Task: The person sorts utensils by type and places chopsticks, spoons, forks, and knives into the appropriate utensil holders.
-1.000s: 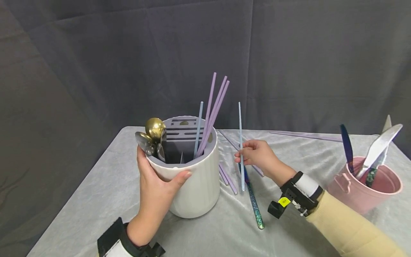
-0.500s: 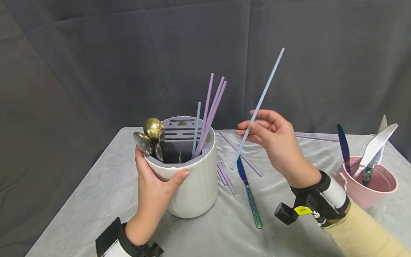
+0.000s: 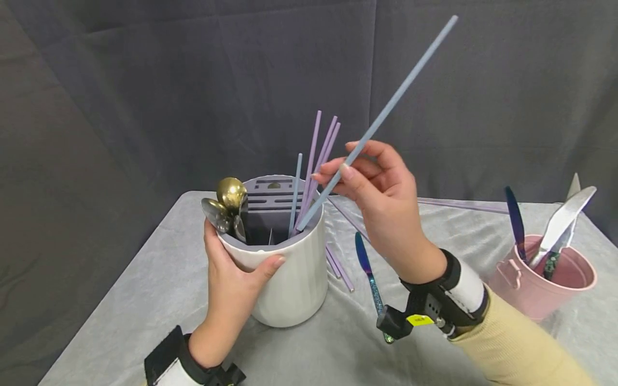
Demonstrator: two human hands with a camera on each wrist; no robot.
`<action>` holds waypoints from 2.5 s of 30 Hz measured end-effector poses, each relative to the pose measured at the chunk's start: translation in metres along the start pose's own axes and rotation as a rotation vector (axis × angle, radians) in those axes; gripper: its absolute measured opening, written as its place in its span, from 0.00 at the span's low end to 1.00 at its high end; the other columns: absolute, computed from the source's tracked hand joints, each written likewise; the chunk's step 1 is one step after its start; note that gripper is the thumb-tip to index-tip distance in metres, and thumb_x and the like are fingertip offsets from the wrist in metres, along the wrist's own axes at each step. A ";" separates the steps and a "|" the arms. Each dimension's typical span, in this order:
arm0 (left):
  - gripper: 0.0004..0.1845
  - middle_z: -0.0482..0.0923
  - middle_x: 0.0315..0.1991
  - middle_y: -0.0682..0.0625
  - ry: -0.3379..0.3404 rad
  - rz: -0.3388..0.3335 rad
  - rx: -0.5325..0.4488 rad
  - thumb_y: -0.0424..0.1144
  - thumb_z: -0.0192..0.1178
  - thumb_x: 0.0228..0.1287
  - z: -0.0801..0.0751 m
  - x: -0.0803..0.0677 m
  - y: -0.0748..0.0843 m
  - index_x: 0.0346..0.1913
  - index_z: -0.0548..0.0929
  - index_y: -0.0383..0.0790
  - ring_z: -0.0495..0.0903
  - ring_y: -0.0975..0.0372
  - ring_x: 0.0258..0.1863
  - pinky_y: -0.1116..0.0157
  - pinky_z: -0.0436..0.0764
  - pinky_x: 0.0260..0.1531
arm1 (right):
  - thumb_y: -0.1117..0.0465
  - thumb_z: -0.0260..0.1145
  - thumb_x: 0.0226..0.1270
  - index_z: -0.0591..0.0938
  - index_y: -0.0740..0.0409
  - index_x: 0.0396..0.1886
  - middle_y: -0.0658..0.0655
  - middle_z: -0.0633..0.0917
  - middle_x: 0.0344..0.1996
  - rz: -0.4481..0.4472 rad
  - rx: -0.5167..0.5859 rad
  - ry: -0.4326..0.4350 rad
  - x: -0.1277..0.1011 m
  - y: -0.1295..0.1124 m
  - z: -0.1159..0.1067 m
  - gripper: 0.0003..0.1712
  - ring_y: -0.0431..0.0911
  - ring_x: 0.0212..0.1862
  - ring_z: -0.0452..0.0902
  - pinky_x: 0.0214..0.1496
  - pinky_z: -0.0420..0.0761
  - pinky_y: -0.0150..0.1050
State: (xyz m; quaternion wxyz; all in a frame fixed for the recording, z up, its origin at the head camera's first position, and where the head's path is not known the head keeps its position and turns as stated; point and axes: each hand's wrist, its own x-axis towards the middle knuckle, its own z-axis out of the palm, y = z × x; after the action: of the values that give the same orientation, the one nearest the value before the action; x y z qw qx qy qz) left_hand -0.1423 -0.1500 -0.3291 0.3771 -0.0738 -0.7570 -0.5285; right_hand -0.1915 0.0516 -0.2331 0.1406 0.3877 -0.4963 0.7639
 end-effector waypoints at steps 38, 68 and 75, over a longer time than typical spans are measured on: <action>0.69 0.53 0.72 0.42 -0.005 -0.019 0.005 0.74 0.67 0.41 -0.001 -0.001 -0.001 0.76 0.44 0.38 0.56 0.55 0.70 0.52 0.55 0.67 | 0.79 0.56 0.67 0.73 0.76 0.51 0.61 0.82 0.40 0.311 -0.315 0.107 -0.034 0.058 -0.039 0.14 0.41 0.41 0.82 0.47 0.81 0.34; 0.69 0.54 0.72 0.42 -0.005 -0.014 0.008 0.74 0.66 0.41 0.000 -0.001 -0.001 0.76 0.44 0.37 0.57 0.55 0.69 0.52 0.55 0.66 | 0.71 0.63 0.56 0.70 0.60 0.18 0.52 0.68 0.14 0.692 -1.124 -0.410 -0.056 0.157 -0.059 0.12 0.42 0.20 0.63 0.25 0.65 0.34; 0.69 0.53 0.72 0.42 -0.006 -0.017 0.012 0.74 0.66 0.41 -0.001 -0.002 -0.001 0.76 0.43 0.37 0.56 0.55 0.69 0.51 0.55 0.66 | 0.74 0.62 0.49 0.59 0.50 0.06 0.44 0.57 0.06 0.769 -1.091 -0.404 -0.048 0.160 -0.060 0.26 0.37 0.13 0.50 0.16 0.52 0.30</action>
State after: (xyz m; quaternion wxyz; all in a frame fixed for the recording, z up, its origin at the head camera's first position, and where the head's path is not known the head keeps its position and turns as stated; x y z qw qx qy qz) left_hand -0.1413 -0.1505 -0.3306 0.3708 -0.0668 -0.7620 -0.5266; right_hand -0.2832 0.0363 -0.3844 -0.0601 0.1930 -0.9276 0.3141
